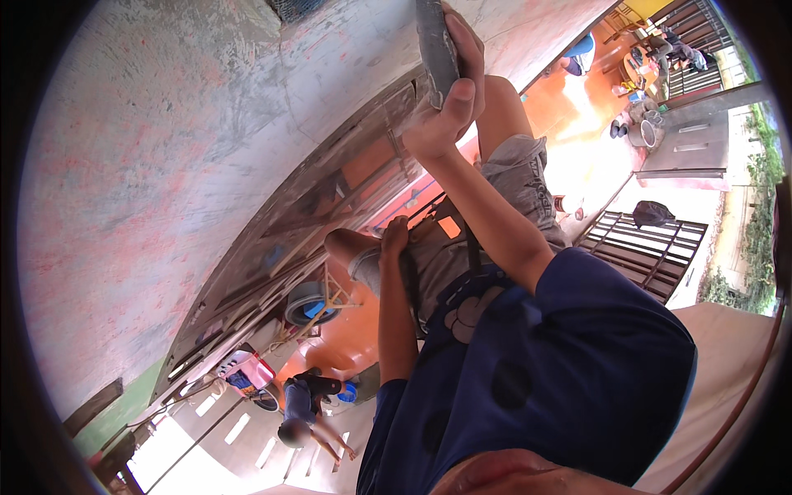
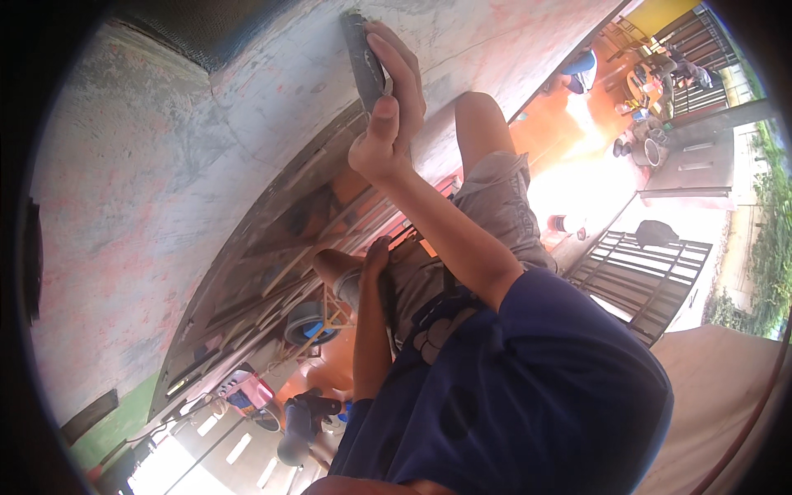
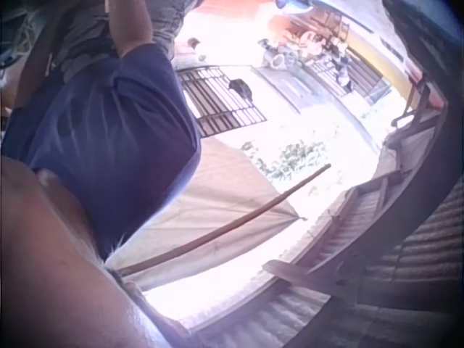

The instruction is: The person smooths a ceiling surface using a sanding block, moving it back and forth over a mesh-reinforced patch and surrounding areas. The person occasionally pauses to adjust the block and continues sanding different sections of the ceiling.

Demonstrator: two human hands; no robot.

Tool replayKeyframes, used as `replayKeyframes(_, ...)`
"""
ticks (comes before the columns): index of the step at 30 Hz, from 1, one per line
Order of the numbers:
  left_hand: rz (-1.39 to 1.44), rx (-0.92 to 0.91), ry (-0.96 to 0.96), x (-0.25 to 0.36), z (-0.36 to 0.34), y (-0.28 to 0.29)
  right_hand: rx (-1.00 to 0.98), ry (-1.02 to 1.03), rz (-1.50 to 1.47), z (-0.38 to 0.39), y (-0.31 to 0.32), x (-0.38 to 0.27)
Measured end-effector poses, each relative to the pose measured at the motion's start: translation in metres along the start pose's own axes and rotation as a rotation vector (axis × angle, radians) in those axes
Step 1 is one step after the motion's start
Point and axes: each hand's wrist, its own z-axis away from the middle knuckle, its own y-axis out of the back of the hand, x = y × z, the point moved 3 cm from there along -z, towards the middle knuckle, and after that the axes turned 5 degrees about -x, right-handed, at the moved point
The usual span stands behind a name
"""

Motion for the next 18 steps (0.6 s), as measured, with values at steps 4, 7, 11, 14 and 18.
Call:
replayKeyframes(4,0.071,0.013,0.004,-0.004,0.000,-0.003,0.100,-0.256,-0.098,-0.003,0.002,-0.005)
replayKeyframes(7,0.016,0.016,-0.015,-0.006,0.000,-0.005,0.125,-0.358,-0.231,-0.002,0.007,-0.004)
replayKeyframes(11,0.098,0.020,0.019,-0.006,0.002,-0.003,-0.022,-0.346,-0.257,-0.004,0.018,-0.010)
replayKeyframes(14,0.102,0.005,0.039,-0.005,0.004,-0.002,-0.172,-0.223,0.058,-0.011,0.019,-0.021)
replayKeyframes(18,0.195,-0.003,0.099,-0.009,0.002,-0.003,-0.200,-0.079,0.231,-0.038,0.026,-0.024)
